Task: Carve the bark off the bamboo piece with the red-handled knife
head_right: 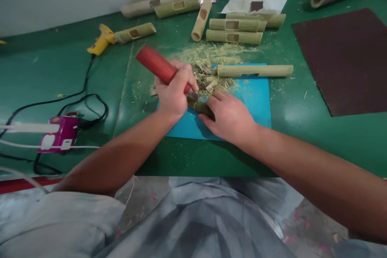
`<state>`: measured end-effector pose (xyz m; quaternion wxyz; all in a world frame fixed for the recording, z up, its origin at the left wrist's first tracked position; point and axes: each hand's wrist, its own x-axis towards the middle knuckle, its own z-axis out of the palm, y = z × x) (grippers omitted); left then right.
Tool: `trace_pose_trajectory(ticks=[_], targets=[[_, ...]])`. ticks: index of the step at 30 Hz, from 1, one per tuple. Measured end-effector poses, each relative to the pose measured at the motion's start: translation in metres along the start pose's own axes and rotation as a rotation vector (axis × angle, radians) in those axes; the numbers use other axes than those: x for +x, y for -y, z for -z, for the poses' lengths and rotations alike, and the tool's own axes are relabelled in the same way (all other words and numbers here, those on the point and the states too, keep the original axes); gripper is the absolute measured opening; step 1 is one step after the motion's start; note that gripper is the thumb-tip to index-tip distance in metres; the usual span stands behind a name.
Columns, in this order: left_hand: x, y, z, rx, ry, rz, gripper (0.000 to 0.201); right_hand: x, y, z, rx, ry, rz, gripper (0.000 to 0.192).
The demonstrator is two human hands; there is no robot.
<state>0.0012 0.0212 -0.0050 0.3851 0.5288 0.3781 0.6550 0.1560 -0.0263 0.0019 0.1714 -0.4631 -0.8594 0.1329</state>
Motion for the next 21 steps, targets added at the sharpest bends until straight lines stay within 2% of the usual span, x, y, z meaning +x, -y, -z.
trace_pose_trajectory(ticks=[6, 9, 12, 17, 19, 21], targets=[[-0.002, -0.009, -0.002, 0.078, 0.029, 0.029, 0.048, 0.0, 0.002, -0.001, -0.02, 0.0, 0.013, 0.018], [-0.001, -0.013, 0.0, 0.165, 0.038, -0.002, 0.042, 0.0, 0.002, -0.001, -0.022, 0.0, 0.03, 0.018], [-0.002, -0.013, 0.005, 0.244, 0.095, -0.036, 0.036, 0.0, 0.001, -0.001, -0.008, 0.002, 0.026, 0.017], [-0.005, -0.008, 0.008, 0.255, 0.132, -0.149, 0.033, 0.001, -0.001, -0.001, 0.037, -0.013, 0.012, 0.018], [-0.005, -0.008, 0.006, 0.232, 0.131, -0.122, 0.037, 0.001, -0.002, -0.003, 0.06, -0.016, 0.021, 0.019], [-0.004, -0.011, 0.004, 0.166, 0.12, -0.011, 0.041, 0.001, -0.004, -0.004, 0.075, -0.021, 0.02, 0.019]])
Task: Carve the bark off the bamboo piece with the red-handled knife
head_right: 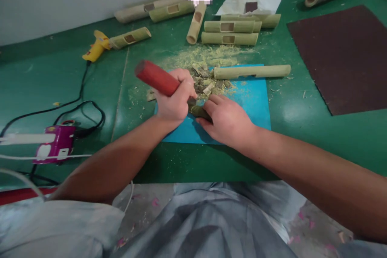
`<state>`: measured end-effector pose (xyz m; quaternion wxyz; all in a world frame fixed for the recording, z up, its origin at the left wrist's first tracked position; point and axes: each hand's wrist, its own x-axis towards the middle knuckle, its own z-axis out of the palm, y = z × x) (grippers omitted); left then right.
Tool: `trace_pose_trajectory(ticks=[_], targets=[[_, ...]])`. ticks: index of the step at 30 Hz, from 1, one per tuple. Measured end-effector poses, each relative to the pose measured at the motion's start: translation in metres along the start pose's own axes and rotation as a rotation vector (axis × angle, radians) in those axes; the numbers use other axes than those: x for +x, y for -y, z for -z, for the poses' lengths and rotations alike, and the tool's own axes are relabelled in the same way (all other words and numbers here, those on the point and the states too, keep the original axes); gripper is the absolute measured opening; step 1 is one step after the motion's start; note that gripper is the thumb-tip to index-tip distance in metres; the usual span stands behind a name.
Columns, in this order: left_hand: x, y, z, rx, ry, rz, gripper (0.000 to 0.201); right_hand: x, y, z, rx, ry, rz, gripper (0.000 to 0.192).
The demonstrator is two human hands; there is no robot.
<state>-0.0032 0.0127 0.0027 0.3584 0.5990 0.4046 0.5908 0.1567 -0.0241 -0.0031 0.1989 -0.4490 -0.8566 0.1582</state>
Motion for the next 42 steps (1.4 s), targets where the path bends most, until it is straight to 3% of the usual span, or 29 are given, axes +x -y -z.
trace_pose_trajectory(ticks=[4, 9, 29, 32, 34, 38, 42], targets=[[0.004, -0.004, -0.004, -0.11, -0.078, 0.184, 0.045, 0.0, -0.001, -0.001, -0.014, 0.007, -0.01, 0.018], [0.009, 0.002, -0.007, -0.134, -0.205, 0.123, 0.043, 0.002, 0.002, 0.002, -0.065, 0.013, -0.034, 0.021], [0.004, -0.009, -0.006, -0.057, -0.023, 0.034, 0.051, 0.0, 0.001, 0.001, -0.021, 0.008, 0.044, 0.018], [0.001, -0.01, -0.004, -0.101, 0.023, 0.131, 0.053, 0.0, 0.0, 0.0, -0.007, 0.007, 0.047, 0.02], [0.0, -0.007, -0.003, -0.141, -0.014, 0.168, 0.053, 0.001, 0.0, 0.001, -0.02, 0.009, 0.034, 0.02], [0.002, 0.002, -0.004, -0.184, -0.147, 0.097, 0.048, 0.001, 0.002, 0.002, -0.075, 0.003, 0.026, 0.02], [0.005, 0.002, -0.006, -0.169, -0.135, 0.099, 0.044, 0.001, 0.004, 0.002, -0.116, -0.002, 0.016, 0.02]])
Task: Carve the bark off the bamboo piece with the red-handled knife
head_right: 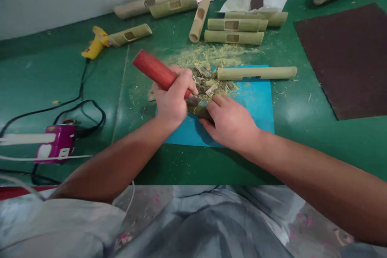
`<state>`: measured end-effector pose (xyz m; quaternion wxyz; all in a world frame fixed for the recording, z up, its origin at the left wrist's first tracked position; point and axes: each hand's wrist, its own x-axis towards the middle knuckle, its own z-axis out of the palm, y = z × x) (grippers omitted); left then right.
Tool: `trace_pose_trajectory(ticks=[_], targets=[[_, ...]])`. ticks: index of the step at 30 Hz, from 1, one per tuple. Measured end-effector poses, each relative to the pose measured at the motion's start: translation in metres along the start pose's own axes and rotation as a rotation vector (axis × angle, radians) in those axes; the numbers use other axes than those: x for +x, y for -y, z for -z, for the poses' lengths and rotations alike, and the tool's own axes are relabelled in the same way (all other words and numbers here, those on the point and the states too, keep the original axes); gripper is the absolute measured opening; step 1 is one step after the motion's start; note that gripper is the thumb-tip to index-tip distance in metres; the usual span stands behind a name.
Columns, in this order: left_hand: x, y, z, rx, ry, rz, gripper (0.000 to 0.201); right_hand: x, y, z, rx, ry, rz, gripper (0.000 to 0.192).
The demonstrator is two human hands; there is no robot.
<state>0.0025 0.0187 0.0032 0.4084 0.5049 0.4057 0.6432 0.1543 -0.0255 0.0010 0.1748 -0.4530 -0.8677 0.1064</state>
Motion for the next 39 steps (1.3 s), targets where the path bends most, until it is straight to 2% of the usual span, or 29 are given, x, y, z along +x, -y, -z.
trace_pose_trajectory(ticks=[5, 13, 22, 26, 34, 39], targets=[[-0.002, -0.007, -0.001, 0.061, 0.034, 0.047, 0.045, 0.0, -0.001, 0.0, 0.002, -0.019, 0.028, 0.02], [-0.003, -0.002, 0.005, 0.104, 0.013, -0.022, 0.044, 0.0, -0.001, 0.001, 0.026, -0.006, 0.013, 0.018], [-0.003, 0.004, 0.011, 0.127, 0.129, -0.154, 0.047, 0.0, -0.002, 0.001, 0.019, 0.001, 0.027, 0.021], [-0.003, 0.006, 0.015, 0.172, 0.165, -0.195, 0.042, -0.001, -0.003, 0.001, 0.011, 0.002, 0.021, 0.021], [-0.004, 0.005, 0.016, 0.194, 0.174, -0.209, 0.038, -0.002, -0.004, 0.002, -0.006, 0.009, 0.019, 0.023], [-0.005, 0.004, 0.016, 0.218, 0.162, -0.208, 0.038, -0.005, -0.004, 0.005, -0.054, 0.014, 0.07, 0.031]])
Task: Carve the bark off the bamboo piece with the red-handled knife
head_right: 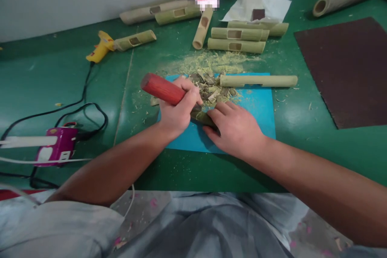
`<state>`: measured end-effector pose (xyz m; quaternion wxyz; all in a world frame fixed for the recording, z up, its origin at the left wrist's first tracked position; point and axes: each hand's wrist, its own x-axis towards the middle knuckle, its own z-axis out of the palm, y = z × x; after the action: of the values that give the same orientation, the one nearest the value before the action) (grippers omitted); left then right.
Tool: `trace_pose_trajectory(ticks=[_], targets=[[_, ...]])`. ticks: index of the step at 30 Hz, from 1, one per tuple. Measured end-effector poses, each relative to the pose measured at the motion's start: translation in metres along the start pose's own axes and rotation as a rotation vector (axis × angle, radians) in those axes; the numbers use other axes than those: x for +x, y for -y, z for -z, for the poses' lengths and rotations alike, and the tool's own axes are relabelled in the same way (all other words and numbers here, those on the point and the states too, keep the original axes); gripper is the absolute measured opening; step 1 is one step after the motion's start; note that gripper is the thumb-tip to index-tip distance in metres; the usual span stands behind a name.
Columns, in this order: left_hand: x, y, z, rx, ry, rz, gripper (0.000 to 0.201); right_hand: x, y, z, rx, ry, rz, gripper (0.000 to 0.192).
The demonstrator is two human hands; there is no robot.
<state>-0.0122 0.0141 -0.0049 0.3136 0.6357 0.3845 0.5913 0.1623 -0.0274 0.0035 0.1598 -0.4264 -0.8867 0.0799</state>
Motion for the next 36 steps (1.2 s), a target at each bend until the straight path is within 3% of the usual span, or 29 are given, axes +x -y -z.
trace_pose_trajectory(ticks=[5, 12, 25, 36], targets=[[0.0, 0.001, 0.001, 0.023, 0.013, -0.005, 0.036, -0.007, 0.001, -0.005, -0.056, -0.051, 0.02, 0.078], [0.001, -0.001, 0.002, -0.019, 0.017, -0.02, 0.036, -0.015, 0.0, -0.011, -0.09, -0.043, 0.036, 0.106], [0.0, -0.001, -0.001, 0.018, -0.016, -0.04, 0.036, -0.016, 0.004, -0.011, -0.119, -0.048, 0.016, 0.122], [-0.001, -0.003, 0.0, 0.018, 0.0, -0.05, 0.036, -0.016, 0.005, -0.01, -0.124, -0.039, 0.029, 0.122]])
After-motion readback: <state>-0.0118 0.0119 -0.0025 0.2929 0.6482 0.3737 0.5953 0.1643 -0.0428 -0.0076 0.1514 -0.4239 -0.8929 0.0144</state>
